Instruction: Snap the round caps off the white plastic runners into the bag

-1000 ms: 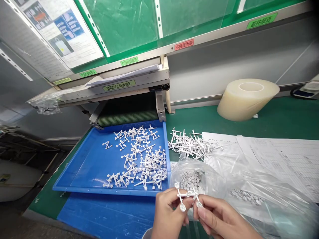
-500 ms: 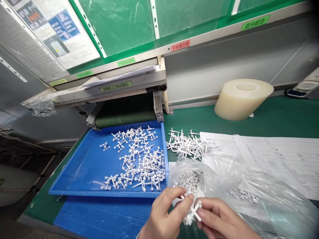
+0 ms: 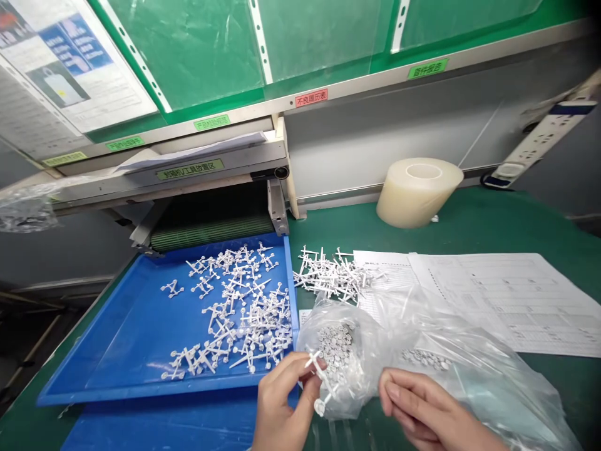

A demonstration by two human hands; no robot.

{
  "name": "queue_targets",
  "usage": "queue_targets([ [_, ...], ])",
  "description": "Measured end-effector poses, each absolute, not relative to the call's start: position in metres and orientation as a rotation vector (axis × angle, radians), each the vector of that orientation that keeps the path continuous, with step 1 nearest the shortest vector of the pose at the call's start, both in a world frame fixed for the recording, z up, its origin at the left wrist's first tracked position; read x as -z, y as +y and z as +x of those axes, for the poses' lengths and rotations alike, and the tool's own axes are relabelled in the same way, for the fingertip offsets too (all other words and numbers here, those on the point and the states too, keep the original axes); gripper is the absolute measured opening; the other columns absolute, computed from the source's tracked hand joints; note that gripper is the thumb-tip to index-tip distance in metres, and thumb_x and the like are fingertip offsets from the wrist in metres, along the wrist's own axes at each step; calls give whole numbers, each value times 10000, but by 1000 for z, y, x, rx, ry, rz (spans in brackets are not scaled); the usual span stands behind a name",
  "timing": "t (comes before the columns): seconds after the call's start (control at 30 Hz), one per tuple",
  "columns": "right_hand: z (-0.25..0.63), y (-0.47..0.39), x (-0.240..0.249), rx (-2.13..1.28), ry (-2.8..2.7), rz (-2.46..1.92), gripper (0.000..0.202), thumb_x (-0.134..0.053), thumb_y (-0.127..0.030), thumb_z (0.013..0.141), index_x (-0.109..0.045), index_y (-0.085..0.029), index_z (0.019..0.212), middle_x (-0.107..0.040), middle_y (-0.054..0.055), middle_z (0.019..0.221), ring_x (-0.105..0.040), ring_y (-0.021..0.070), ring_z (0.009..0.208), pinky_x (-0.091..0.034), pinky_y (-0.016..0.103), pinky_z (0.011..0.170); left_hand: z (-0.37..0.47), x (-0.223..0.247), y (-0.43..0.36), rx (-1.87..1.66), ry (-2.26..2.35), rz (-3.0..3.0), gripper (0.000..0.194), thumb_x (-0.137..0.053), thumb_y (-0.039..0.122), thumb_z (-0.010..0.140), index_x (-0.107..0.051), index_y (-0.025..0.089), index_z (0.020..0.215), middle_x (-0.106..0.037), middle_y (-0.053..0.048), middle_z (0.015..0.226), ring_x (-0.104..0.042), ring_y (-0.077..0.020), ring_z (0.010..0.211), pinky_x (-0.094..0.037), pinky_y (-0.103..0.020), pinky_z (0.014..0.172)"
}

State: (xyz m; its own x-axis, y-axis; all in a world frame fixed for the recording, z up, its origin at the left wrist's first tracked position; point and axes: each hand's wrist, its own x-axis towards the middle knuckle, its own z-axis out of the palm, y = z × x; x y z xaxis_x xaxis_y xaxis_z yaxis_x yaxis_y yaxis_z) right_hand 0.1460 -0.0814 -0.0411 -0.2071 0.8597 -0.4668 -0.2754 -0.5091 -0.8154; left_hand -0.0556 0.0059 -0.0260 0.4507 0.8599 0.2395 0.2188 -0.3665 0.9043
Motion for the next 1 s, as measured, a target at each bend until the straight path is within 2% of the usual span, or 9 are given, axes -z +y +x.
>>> queue_targets([
  [0.07, 168, -92, 51, -1560, -966, -1569, 414, -431, -575, 846, -541, -199, 714, -312, -81, 491, -252, 78, 406, -208, 207, 398, -53, 31, 4, -854, 971, 1721, 121, -561, 170, 815, -678, 194, 797, -684, -36, 754, -620, -156, 666, -478, -199, 583],
  [0.13, 190, -99, 62, -1107, -1166, -1888, 416, -373, -539, 869, -581, -211, 720, -510, -5, 557, -470, 152, 510, -363, 258, 488, -50, 35, 2, -779, 977, 1632, 114, -583, 226, 807, -674, 177, 758, -676, -40, 720, -605, -157, 641, -470, -203, 572],
  [0.2, 207, -100, 71, -774, -1268, -2097, 398, -351, -481, 874, -607, -220, 718, -659, 69, 709, -607, 241, 678, -456, 328, 602, -46, 37, 1, -722, 950, 1574, 135, -607, 261, 792, -670, 162, 725, -666, -43, 692, -594, -157, 636, -465, -202, 571],
  [0.37, 210, -90, 73, -580, -1408, -2186, 319, -393, -385, 820, -638, -197, 738, -703, 144, 755, -647, 352, 744, -472, 473, 693, -36, 36, -4, -699, 856, 1494, 209, -626, 332, 787, -732, 153, 772, -641, -62, 689, -540, -121, 536, -434, -187, 475],
  [0.47, 185, -86, 52, -715, -1434, -2032, 285, -423, -386, 844, -649, -212, 866, -696, 116, 912, -633, 315, 857, -461, 431, 760, -33, 35, -5, -704, 821, 1522, 172, -637, 303, 784, -744, 169, 781, -649, -68, 698, -555, -129, 547, -438, -199, 490],
  [0.6, 148, -77, 23, -1300, -1183, -1576, 295, -477, -483, 853, -603, -225, 922, -620, 11, 706, -589, 178, 643, -462, 277, 596, -31, 33, -5, -702, 785, 1652, 98, -644, 185, 772, -741, 196, 785, -674, -58, 724, -594, -154, 645, -451, -224, 607],
  [0.77, 134, -66, 21, -1642, -847, -1275, 373, -621, -531, 754, -555, -164, 752, -520, -37, 589, -467, 86, 505, -377, 199, 491, -32, 36, -6, -727, 692, 1731, 170, -592, 140, 794, -737, 218, 838, -671, -60, 757, -611, -150, 661, -445, -215, 616],
  [0.9, 131, -67, 31, -1899, -512, -968, 348, -718, -441, 711, -524, -152, 705, -478, -63, 513, -355, 36, 421, -278, 161, 424, -34, 40, -5, -785, 618, 1780, 174, -562, 178, 824, -732, 216, 834, -673, -73, 768, -623, -155, 664, -456, -217, 611],
  [1.0, 129, -66, 35, -1947, -439, -911, 342, -726, -419, 710, -514, -153, 686, -466, -69, 494, -325, 30, 407, -262, 159, 418, -35, 39, -6, -792, 649, 1768, 174, -561, 218, 840, -732, 206, 812, -680, -78, 762, -631, -159, 676, -472, -218, 630],
])
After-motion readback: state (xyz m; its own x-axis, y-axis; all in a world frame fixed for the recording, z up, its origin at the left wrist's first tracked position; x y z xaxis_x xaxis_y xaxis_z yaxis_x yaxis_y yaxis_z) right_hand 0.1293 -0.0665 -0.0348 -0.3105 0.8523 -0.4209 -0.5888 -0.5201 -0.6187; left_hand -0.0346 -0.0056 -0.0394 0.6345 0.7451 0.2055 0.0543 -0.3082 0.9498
